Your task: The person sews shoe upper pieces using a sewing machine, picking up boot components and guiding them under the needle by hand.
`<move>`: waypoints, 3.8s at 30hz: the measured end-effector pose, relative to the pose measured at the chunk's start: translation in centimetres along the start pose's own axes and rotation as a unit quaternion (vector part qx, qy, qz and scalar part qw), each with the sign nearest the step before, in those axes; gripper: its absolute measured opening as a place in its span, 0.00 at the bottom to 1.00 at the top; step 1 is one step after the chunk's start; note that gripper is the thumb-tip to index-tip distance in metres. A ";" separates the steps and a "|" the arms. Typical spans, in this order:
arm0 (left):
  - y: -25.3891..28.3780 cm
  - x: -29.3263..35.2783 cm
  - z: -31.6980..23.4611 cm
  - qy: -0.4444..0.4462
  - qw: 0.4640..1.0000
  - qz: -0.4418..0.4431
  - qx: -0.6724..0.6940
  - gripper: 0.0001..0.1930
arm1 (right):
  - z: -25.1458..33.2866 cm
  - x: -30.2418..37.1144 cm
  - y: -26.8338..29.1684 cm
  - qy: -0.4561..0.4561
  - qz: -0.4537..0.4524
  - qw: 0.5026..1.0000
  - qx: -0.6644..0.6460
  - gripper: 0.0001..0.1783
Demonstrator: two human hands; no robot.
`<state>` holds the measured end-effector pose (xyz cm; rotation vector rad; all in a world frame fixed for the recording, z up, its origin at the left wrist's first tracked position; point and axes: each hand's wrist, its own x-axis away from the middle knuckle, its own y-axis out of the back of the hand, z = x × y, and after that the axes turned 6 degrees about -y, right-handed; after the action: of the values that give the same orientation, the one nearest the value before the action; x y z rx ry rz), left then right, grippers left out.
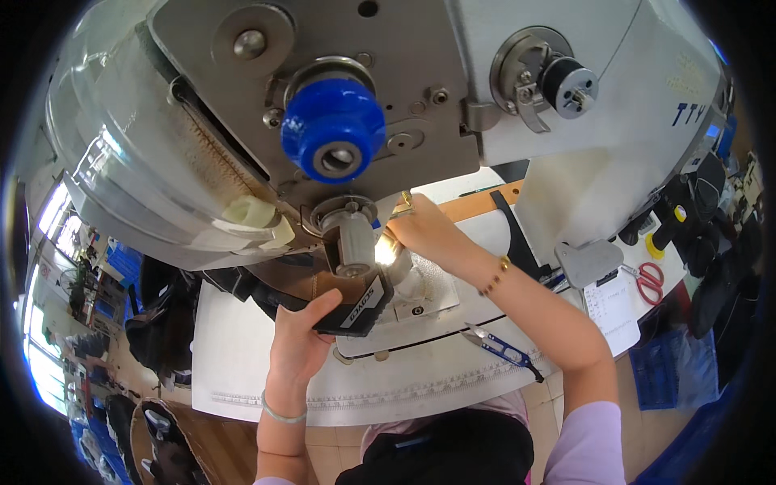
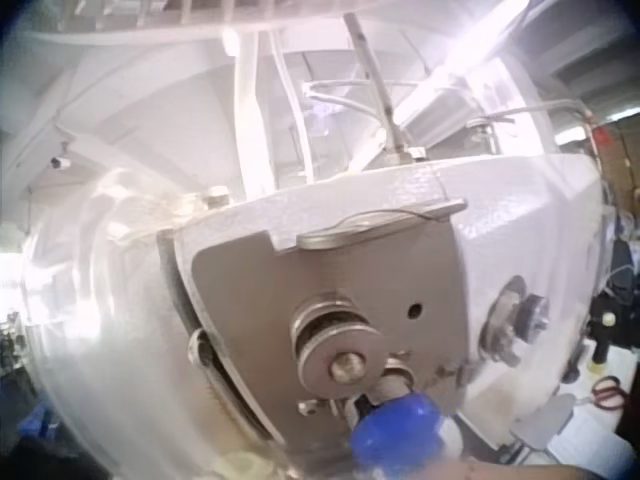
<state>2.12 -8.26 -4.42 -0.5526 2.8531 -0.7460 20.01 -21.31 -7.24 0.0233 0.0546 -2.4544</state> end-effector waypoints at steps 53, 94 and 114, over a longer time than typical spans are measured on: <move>2.9 -4.8 -0.7 0.005 0.985 0.169 -0.024 0.10 | 0.9 2.5 -5.5 0.072 -0.135 0.937 -0.313 0.05; 6.3 -10.8 0.2 0.078 0.990 0.070 0.093 0.13 | -0.3 0.7 -4.6 0.048 -0.116 0.954 -0.273 0.09; 6.4 -9.3 -1.1 0.095 0.990 0.108 0.011 0.08 | -2.2 -1.8 -2.8 -0.022 -0.015 0.941 -0.336 0.09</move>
<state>8.46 0.96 -6.20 -0.1718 3.0076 -0.8321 19.67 -17.93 -9.24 -0.3329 0.8711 -2.3408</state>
